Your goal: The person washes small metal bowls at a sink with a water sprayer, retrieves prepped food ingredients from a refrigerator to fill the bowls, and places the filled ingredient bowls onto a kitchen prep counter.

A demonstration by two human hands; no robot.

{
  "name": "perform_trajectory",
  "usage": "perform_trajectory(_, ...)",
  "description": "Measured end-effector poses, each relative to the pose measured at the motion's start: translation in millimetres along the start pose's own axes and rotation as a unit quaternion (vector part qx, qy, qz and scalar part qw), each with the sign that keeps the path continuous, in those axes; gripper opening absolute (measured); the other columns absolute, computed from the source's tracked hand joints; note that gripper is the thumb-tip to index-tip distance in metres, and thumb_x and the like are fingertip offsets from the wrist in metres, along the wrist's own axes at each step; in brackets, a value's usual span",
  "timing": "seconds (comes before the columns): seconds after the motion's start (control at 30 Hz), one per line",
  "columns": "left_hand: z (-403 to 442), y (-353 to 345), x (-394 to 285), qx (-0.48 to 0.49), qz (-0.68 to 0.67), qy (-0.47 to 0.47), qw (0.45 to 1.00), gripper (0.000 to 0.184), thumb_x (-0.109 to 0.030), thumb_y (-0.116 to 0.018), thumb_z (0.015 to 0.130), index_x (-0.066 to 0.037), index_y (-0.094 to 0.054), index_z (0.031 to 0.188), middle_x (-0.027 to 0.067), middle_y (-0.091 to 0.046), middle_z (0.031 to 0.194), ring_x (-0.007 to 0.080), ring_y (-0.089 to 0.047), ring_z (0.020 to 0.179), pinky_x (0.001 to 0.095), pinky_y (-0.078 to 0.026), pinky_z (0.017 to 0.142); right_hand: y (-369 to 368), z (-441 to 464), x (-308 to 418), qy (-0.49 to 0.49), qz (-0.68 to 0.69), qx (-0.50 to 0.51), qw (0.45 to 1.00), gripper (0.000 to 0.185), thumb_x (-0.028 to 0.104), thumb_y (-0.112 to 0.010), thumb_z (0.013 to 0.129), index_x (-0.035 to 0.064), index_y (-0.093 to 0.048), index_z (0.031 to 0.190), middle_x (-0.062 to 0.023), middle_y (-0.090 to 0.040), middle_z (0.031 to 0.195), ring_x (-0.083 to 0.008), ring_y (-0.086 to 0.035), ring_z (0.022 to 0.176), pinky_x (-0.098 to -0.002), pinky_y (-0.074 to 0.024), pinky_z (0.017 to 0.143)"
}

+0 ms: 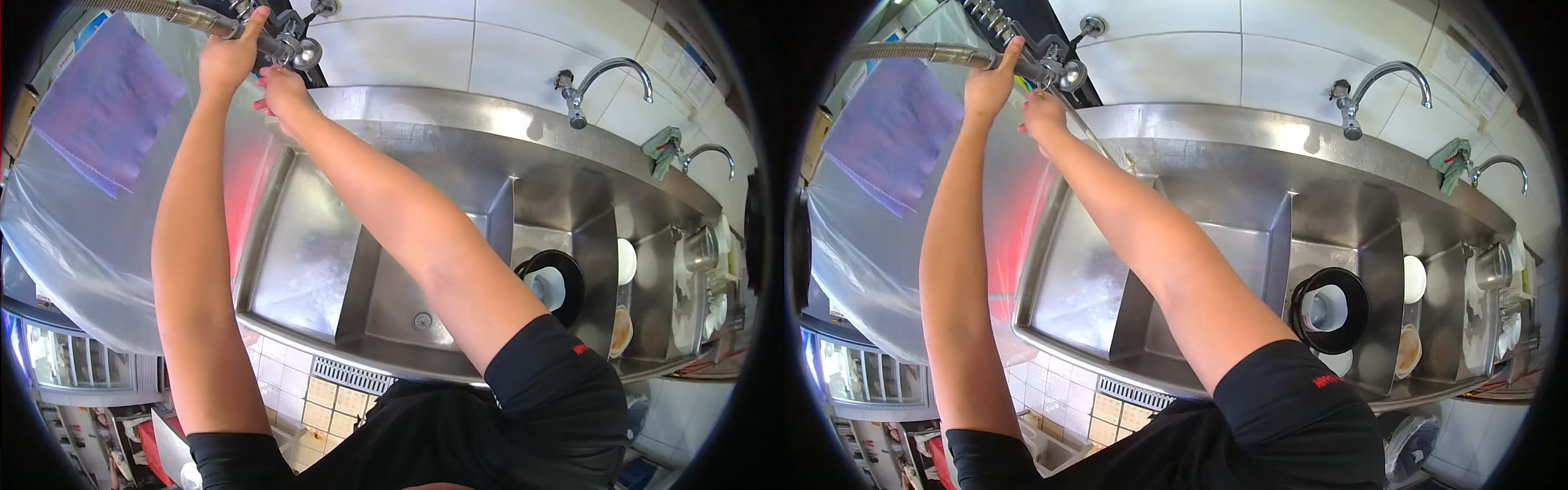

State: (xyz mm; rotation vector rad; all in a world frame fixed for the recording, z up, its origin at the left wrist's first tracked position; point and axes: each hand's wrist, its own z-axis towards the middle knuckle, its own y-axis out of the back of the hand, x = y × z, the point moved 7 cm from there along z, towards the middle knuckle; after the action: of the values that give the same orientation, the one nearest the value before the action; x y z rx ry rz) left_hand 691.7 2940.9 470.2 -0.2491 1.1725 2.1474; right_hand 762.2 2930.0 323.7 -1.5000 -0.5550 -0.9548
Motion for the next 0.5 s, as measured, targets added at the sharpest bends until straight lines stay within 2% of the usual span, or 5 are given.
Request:
perform_trajectory(0.23,-78,11,39,0.053,-0.12,-0.067,0.989,0.062,-0.052,-0.065,0.087,-0.001,-0.063,0.122,0.0143,-0.069,0.112,0.0252,-0.064,0.104,0.0342,-0.047,0.092,129,-120,-75,-0.115,-0.209,0.196,0.951,0.029,0.023,-0.056,0.099,0.0059,-0.063,0.12,-0.0036,-0.066,0.103,-0.0116,-0.063,0.074,-0.0238,-0.0474,0.063)
perform_trajectory(0.3,-150,15,51,0.045,-0.24,-0.006,0.97,0.045,-0.037,-0.062,0.095,0.0,-0.063,0.121,0.0116,-0.068,0.114,0.0192,-0.063,0.102,0.0307,-0.048,0.09,257,-156,-154,-0.109,-0.242,0.083,0.96,0.026,0.029,-0.063,0.093,0.0075,-0.069,0.107,-0.0033,-0.07,0.094,-0.0136,-0.065,0.076,-0.0288,-0.0509,0.064)
perform_trajectory(0.37,-237,-11,107,0.08,-0.235,0.041,0.968,0.033,-0.025,-0.058,0.098,0.0,-0.064,0.119,0.0097,-0.068,0.109,0.0174,-0.062,0.099,0.0296,-0.048,0.087,400,-221,-205,-0.147,-0.567,-0.092,0.806,0.022,0.025,-0.064,0.084,0.0089,-0.072,0.096,-0.0135,-0.071,0.088,-0.0274,-0.068,0.085,-0.039,-0.053,0.075)
perform_trajectory(0.4,-289,-35,134,0.123,-0.283,0.036,0.951,0.025,-0.018,-0.057,0.098,-0.001,-0.065,0.115,0.0082,-0.068,0.102,0.0154,-0.061,0.092,0.0294,-0.048,0.085,449,-260,-225,-0.17,-0.636,-0.134,0.741,0.021,0.023,-0.063,0.081,0.0105,-0.073,0.094,-0.0156,-0.07,0.09,-0.0328,-0.067,0.09,-0.0414,-0.053,0.077)
perform_trajectory(0.5,-459,-93,200,0.239,-0.059,0.149,0.958,0.02,-0.009,-0.066,0.09,-0.001,-0.064,0.108,0.0126,-0.066,0.098,0.0203,-0.061,0.087,0.0313,-0.049,0.078,512,-343,-269,-0.328,-0.699,-0.107,0.626,0.02,0.018,-0.06,0.082,0.0117,-0.072,0.097,-0.0139,-0.068,0.108,-0.0344,-0.066,0.1,-0.0438,-0.0532,0.083)
